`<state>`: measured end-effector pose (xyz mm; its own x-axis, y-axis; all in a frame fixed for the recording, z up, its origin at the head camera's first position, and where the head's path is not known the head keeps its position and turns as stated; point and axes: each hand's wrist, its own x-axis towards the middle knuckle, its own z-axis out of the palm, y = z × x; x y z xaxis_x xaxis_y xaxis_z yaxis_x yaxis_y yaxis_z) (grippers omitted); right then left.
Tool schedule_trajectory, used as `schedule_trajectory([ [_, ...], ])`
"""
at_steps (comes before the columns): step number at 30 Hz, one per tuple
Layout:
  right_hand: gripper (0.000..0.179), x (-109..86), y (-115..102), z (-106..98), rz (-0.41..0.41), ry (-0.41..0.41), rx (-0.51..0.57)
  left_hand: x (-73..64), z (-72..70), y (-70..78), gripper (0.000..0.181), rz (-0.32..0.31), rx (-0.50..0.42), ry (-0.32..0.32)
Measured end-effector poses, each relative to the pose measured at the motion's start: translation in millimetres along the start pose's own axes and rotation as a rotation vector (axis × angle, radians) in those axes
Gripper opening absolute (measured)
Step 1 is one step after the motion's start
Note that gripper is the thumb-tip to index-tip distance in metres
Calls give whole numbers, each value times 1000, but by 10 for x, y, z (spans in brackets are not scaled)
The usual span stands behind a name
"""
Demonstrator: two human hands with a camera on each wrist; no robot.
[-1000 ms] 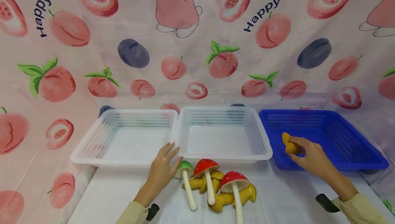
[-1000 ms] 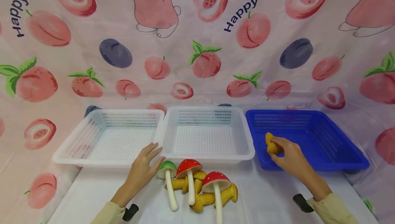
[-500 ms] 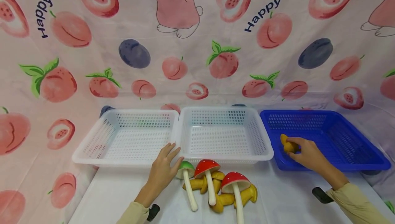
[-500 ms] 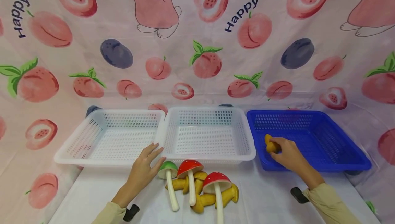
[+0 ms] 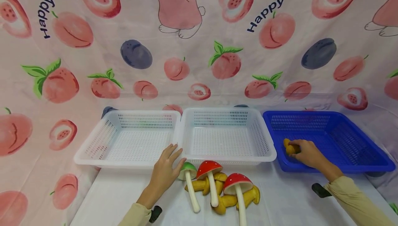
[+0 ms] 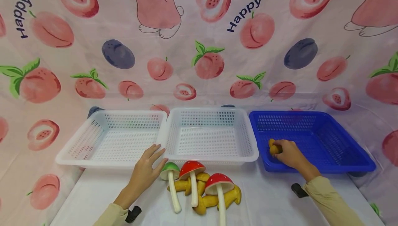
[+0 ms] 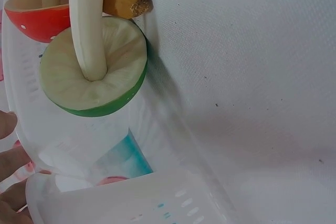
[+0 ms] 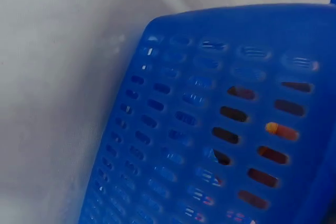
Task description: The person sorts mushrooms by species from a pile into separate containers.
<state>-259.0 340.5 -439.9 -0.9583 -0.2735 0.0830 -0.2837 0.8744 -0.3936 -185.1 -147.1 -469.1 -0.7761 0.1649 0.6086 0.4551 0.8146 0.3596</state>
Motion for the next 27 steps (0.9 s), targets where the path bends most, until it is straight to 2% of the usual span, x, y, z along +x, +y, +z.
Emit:
schedule_trajectory([
  [10, 45, 133, 29, 6, 52, -132, 25, 2, -8, -1, 38, 13, -4, 11],
  [16, 38, 178, 37, 24, 57, -193, 31, -1, 4, -9, 38, 15, 1, 7],
  [22, 38, 175, 48, 21, 53, -207, 33, -10, 18, -23, 38, 26, 9, 19],
  [27, 43, 133, 27, -12, 50, -177, 31, -5, 13, -14, 37, 29, 2, 28],
])
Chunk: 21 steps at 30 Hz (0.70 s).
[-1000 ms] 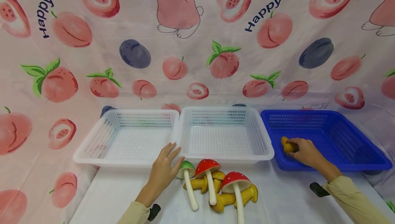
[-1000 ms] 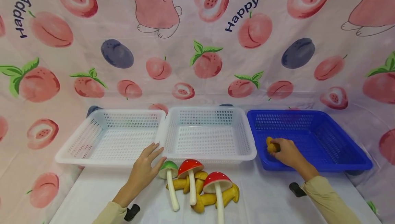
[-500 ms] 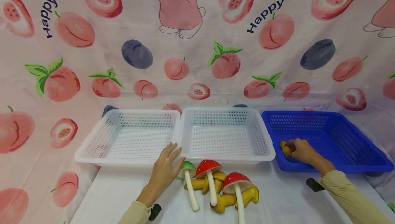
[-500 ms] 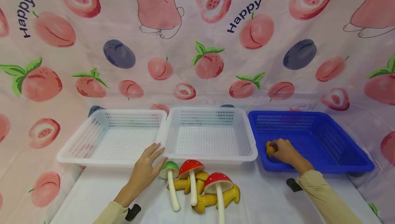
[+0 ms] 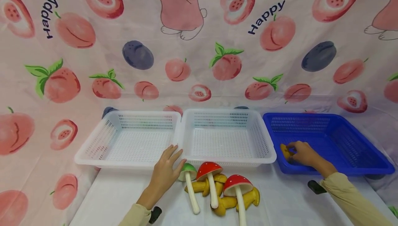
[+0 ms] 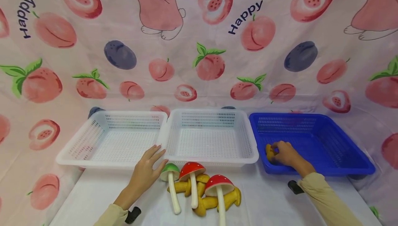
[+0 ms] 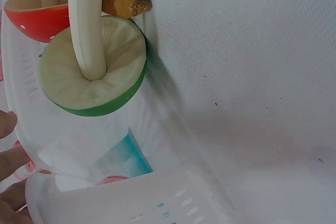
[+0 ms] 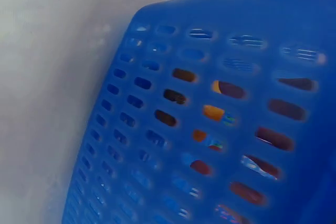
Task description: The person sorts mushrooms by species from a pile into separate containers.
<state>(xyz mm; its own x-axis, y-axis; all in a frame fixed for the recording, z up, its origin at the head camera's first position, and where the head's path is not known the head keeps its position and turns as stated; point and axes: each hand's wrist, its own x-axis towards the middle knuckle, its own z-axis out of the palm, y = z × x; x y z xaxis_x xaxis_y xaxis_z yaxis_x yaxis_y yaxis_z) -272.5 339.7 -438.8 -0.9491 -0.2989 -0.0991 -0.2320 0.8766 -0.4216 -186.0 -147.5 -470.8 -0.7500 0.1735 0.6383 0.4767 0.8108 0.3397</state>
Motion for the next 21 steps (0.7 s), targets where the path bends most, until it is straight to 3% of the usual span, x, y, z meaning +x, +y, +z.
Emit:
schedule_trajectory([
  [21, 45, -391, -307, -96, -117, 187, 1, 3, -12, 2, 37, -10, -4, -5],
])
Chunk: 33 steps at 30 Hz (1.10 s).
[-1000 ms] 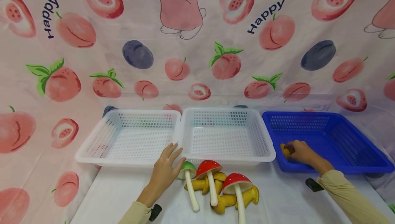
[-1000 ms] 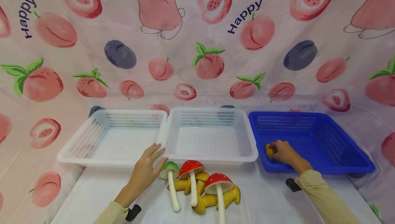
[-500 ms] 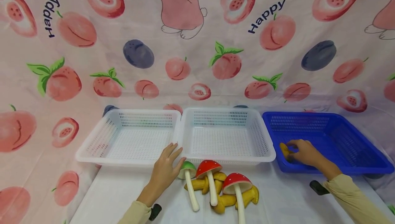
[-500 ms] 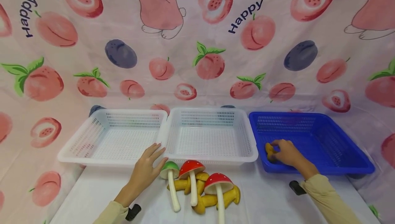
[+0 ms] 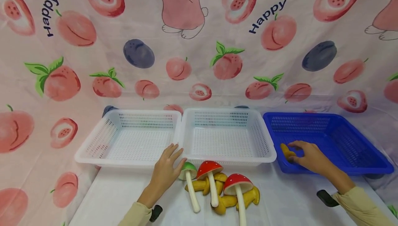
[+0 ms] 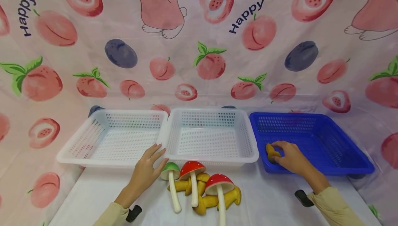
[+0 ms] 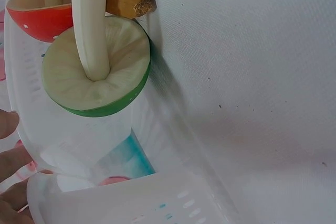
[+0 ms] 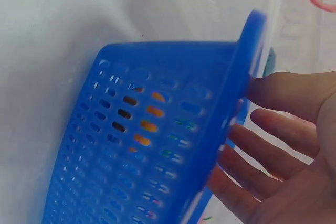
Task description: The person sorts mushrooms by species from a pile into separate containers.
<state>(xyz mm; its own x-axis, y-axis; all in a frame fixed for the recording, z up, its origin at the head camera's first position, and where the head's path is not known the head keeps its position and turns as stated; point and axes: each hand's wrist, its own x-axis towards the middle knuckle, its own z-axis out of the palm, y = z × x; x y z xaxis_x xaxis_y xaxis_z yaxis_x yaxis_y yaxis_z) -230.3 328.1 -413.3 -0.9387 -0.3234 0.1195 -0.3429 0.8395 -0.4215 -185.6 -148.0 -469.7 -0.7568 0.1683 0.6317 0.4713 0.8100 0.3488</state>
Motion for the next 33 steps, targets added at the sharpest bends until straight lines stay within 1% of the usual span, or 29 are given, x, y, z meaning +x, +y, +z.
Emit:
schedule_trajectory([
  [8, 46, -127, -185, -21, -33, 53, -13, -3, 11, -10, 37, 10, -10, 3],
  [17, 40, -245, -338, -21, -128, 133, -13, -2, 11, -15, 36, 19, -7, 5],
  [19, 40, -273, -386, -22, -128, 129, -6, -1, 11, -16, 36, 20, -7, 5],
  [25, 39, -329, -533, -14, -86, 76, 35, 1, 16, -20, 36, 18, -4, 5],
  [30, 40, -371, -615, 29, -90, 66, 38, -1, 20, -22, 36, 16, 0, 3],
  [33, 38, -397, -663, 59, -83, 50, 58, -2, 22, -21, 36, 16, -2, 2],
])
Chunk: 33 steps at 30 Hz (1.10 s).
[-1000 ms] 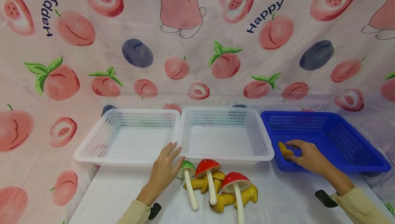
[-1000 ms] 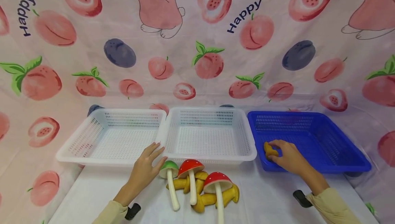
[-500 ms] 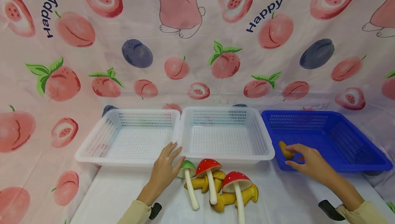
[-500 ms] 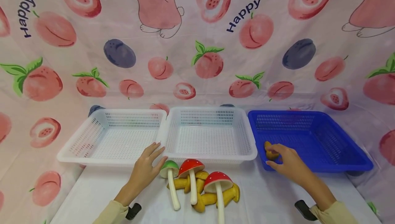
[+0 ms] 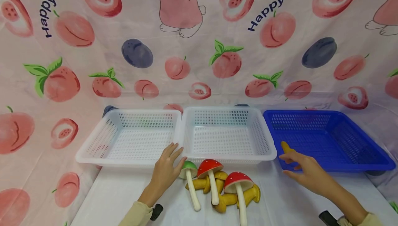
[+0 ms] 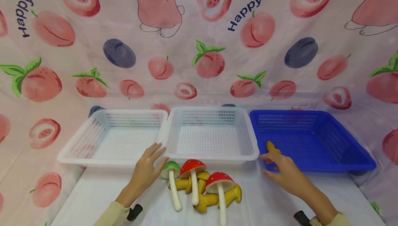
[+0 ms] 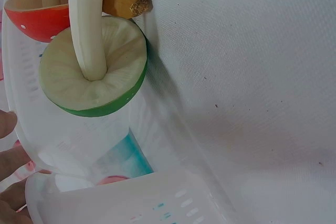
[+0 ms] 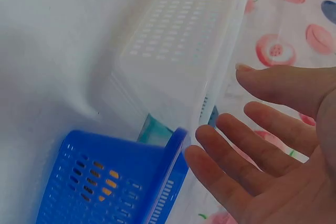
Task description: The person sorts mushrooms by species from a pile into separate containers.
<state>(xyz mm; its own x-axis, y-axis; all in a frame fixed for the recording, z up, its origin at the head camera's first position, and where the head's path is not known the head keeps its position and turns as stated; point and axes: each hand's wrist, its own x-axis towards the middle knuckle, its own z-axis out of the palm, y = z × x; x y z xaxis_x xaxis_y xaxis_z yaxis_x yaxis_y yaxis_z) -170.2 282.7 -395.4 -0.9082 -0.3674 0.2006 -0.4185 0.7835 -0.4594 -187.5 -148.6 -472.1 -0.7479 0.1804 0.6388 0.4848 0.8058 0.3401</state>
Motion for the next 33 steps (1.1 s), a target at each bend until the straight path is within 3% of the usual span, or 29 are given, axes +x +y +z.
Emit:
schedule_trajectory([
  [12, 37, -97, -133, 133, 15, -75, 80, -1, 2, 27, 36, -1, -3, -5],
  [19, 36, -140, -172, 277, 66, -129, 135, 2, -1, 33, 36, 9, 1, 2],
  [26, 41, -186, -174, 482, 20, -147, 192, -2, 3, 17, 37, 14, 7, 13],
  [33, 47, -194, -177, 673, 30, -149, 242, -5, 6, 10, 37, 12, 4, 19],
])
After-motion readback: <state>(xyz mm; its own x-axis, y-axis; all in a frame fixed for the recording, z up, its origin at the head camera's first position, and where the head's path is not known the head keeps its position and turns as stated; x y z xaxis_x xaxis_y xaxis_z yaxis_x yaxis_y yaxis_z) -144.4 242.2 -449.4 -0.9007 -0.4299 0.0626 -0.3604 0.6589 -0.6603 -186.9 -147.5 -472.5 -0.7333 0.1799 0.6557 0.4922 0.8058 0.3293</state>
